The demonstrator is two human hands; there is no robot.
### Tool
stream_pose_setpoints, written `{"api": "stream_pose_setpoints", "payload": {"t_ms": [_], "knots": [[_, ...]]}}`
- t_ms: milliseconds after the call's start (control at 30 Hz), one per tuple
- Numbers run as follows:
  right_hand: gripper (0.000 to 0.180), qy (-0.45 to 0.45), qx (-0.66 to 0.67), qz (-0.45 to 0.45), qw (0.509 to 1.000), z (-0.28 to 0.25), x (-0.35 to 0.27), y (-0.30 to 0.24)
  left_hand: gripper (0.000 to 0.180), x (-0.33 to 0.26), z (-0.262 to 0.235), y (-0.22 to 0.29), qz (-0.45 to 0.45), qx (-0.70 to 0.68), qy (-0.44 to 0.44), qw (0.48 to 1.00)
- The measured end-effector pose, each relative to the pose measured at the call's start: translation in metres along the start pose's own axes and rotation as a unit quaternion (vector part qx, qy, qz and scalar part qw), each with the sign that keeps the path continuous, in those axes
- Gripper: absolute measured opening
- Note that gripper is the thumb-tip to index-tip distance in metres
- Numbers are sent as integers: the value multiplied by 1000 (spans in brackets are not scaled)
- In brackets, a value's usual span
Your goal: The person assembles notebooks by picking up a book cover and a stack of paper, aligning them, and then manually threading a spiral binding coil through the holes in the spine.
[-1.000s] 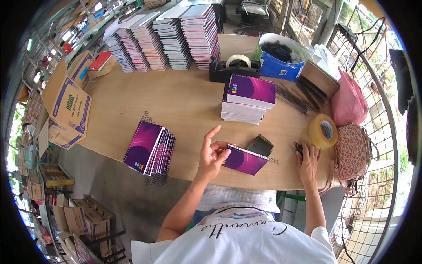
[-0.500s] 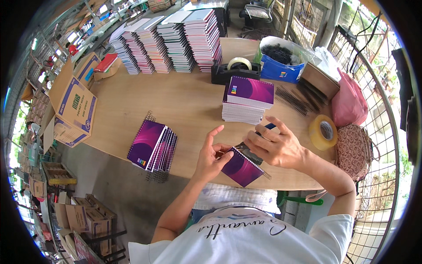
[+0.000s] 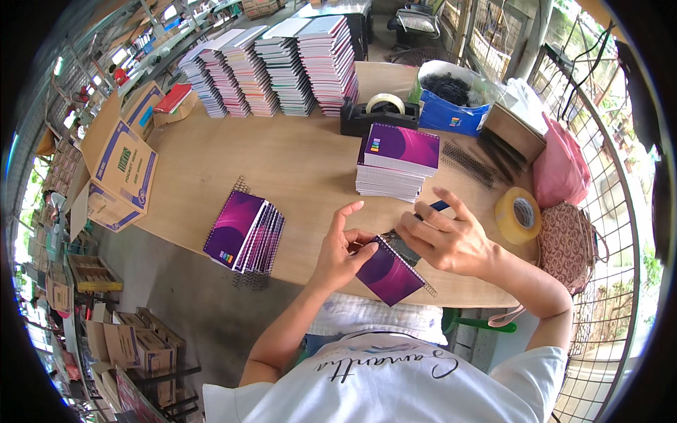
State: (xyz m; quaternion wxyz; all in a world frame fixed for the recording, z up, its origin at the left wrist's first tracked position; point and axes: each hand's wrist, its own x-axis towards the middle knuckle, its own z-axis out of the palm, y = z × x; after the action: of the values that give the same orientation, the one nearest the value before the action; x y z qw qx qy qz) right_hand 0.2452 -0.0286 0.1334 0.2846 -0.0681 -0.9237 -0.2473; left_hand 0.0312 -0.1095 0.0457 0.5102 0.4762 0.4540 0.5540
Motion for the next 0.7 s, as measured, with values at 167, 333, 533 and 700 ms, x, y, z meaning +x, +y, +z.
{"api": "stream_pose_setpoints", "payload": {"t_ms": [167, 333, 533, 700], "knots": [[21, -80, 92, 36, 992, -1, -5, -3, 70, -3, 2, 4, 8, 28, 14, 999], [16, -116, 379, 321, 860, -3, -12, -18, 29, -9, 14, 6, 91, 250, 29, 964], [26, -145, 161, 440, 871, 7, -108, -3, 16, -42, -62, 142, 201, 529, 133, 814], [43, -137, 87, 425, 891, 52, -168, -20, 11, 17, -172, 129, 127, 566, -101, 808]]}}
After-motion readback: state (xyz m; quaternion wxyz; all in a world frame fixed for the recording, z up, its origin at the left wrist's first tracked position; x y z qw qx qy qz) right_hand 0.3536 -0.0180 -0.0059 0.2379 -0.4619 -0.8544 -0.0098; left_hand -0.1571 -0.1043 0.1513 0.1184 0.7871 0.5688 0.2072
